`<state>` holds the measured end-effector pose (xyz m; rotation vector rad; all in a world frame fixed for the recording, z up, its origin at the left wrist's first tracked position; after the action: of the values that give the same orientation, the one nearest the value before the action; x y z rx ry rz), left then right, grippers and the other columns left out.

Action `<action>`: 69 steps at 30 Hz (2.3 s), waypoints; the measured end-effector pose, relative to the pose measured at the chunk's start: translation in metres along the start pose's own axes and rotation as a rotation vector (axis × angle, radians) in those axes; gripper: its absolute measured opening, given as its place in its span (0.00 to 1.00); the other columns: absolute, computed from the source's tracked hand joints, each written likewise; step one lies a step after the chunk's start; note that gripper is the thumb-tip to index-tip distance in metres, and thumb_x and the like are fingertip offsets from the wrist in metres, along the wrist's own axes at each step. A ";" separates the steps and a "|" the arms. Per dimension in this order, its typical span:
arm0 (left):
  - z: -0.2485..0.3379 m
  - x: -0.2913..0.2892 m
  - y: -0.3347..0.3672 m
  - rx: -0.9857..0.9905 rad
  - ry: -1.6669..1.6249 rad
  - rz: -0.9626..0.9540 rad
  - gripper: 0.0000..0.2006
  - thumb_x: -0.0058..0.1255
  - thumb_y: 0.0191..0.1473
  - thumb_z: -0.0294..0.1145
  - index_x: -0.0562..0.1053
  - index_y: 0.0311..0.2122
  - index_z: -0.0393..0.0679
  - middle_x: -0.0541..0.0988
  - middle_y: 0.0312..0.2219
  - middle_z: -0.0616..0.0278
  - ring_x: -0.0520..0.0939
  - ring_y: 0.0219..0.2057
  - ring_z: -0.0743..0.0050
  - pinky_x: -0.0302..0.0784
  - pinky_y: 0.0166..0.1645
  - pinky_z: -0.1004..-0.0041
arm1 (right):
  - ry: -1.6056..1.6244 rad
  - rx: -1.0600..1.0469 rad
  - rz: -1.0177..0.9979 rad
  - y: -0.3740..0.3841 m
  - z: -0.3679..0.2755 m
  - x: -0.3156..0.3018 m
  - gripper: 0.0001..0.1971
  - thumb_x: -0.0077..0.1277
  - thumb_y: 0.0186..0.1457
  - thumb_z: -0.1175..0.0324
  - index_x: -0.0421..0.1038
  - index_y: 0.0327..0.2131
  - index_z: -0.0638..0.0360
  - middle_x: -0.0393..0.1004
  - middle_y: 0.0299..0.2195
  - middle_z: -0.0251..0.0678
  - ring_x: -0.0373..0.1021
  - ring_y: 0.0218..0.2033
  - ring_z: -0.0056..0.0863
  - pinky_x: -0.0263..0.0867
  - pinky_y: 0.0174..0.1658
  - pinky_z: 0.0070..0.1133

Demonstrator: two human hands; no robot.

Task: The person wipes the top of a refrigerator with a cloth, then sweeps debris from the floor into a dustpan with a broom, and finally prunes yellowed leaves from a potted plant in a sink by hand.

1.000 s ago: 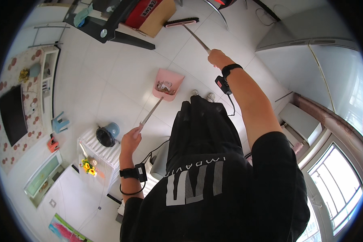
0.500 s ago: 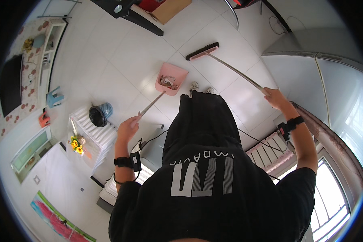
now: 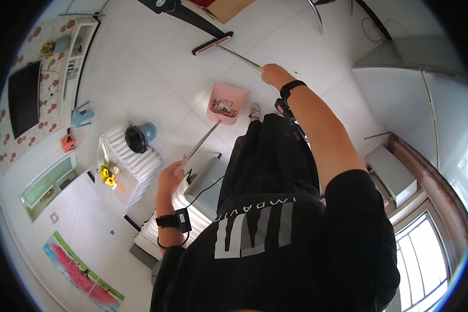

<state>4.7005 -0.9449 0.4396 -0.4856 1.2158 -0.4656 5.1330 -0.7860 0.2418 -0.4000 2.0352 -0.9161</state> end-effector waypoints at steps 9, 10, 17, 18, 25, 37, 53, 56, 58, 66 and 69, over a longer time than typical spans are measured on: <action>-0.009 0.007 0.009 0.061 -0.018 -0.034 0.15 0.51 0.45 0.34 0.74 0.41 0.47 0.78 0.32 0.50 0.78 0.35 0.50 0.73 0.40 0.64 | -0.494 0.047 0.051 -0.121 0.204 -0.014 0.16 0.41 0.52 0.65 0.66 0.44 0.52 0.74 0.37 0.41 0.71 0.41 0.40 0.67 0.43 0.36; -0.008 0.007 0.012 0.115 0.005 -0.043 0.15 0.51 0.45 0.33 0.74 0.41 0.47 0.78 0.32 0.51 0.78 0.35 0.50 0.73 0.40 0.64 | -0.508 0.110 0.004 -0.148 0.221 -0.016 0.16 0.41 0.52 0.64 0.65 0.45 0.50 0.74 0.38 0.39 0.71 0.41 0.39 0.67 0.44 0.36; 0.011 0.006 0.061 0.464 0.188 -0.109 0.15 0.49 0.46 0.34 0.74 0.42 0.49 0.78 0.32 0.51 0.78 0.33 0.49 0.74 0.39 0.63 | -0.197 0.148 0.149 -0.307 0.321 0.024 0.17 0.46 0.51 0.61 0.67 0.46 0.48 0.74 0.35 0.46 0.70 0.41 0.44 0.64 0.43 0.36; 0.016 0.007 0.070 0.490 0.196 -0.123 0.15 0.49 0.46 0.34 0.74 0.42 0.49 0.78 0.32 0.51 0.78 0.33 0.49 0.74 0.39 0.63 | -0.046 0.152 0.272 -0.328 0.338 0.044 0.19 0.48 0.51 0.60 0.66 0.48 0.47 0.74 0.33 0.45 0.71 0.36 0.42 0.66 0.39 0.34; 0.029 0.024 0.121 0.795 0.251 -0.223 0.14 0.49 0.45 0.33 0.75 0.40 0.46 0.78 0.31 0.49 0.78 0.32 0.51 0.74 0.38 0.66 | 0.642 0.629 0.304 -0.355 0.273 0.136 0.25 0.51 0.50 0.58 0.63 0.54 0.43 0.71 0.24 0.38 0.64 0.13 0.27 0.64 0.17 0.26; 0.073 0.027 0.135 0.707 0.231 -0.332 0.14 0.49 0.45 0.34 0.75 0.39 0.43 0.79 0.32 0.54 0.79 0.34 0.57 0.74 0.40 0.69 | 0.904 0.559 -0.014 -0.305 0.116 0.246 0.13 0.43 0.55 0.67 0.61 0.39 0.68 0.69 0.19 0.43 0.70 0.16 0.34 0.67 0.13 0.29; 0.013 0.036 0.122 0.645 0.155 -0.250 0.14 0.50 0.47 0.35 0.76 0.39 0.44 0.79 0.32 0.55 0.80 0.33 0.60 0.74 0.39 0.72 | 1.127 0.411 -0.162 -0.443 0.104 0.150 0.19 0.46 0.55 0.59 0.68 0.48 0.55 0.63 0.17 0.29 0.59 0.13 0.15 0.58 0.14 0.17; -0.009 0.032 0.102 0.573 0.128 -0.224 0.13 0.50 0.47 0.35 0.76 0.39 0.45 0.79 0.31 0.54 0.79 0.32 0.60 0.74 0.38 0.72 | 1.069 0.467 -0.073 -0.427 0.120 0.145 0.19 0.46 0.55 0.60 0.67 0.49 0.55 0.63 0.16 0.28 0.59 0.13 0.15 0.58 0.14 0.17; -0.023 0.026 0.091 0.496 0.101 -0.214 0.13 0.50 0.47 0.35 0.76 0.39 0.45 0.79 0.31 0.54 0.79 0.31 0.60 0.74 0.37 0.72 | 1.061 0.449 -0.048 -0.405 0.128 0.148 0.16 0.46 0.55 0.61 0.68 0.44 0.58 0.63 0.16 0.29 0.59 0.12 0.16 0.58 0.13 0.17; -0.055 0.019 0.082 0.592 0.035 -0.147 0.13 0.49 0.46 0.36 0.76 0.38 0.44 0.78 0.29 0.52 0.79 0.31 0.56 0.74 0.37 0.68 | 0.515 0.493 -0.084 -0.321 0.119 0.191 0.12 0.43 0.57 0.65 0.59 0.39 0.63 0.70 0.19 0.43 0.70 0.15 0.33 0.68 0.13 0.28; -0.060 0.015 0.082 0.484 0.073 -0.175 0.14 0.49 0.46 0.38 0.76 0.37 0.44 0.78 0.30 0.53 0.79 0.32 0.55 0.74 0.38 0.67 | 0.409 0.471 -0.204 -0.327 0.099 0.225 0.13 0.42 0.57 0.64 0.58 0.42 0.61 0.70 0.20 0.43 0.71 0.15 0.33 0.69 0.14 0.28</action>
<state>4.6533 -0.8933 0.3638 -0.1595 1.0865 -0.9064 5.0633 -1.1827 0.3151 -0.1686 2.0666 -1.6690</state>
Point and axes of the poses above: each hand's wrist, its own y-axis towards the middle knuckle, its own x-axis out of the palm, z = x × y, the point moved 2 cm from there along y, towards the middle knuckle
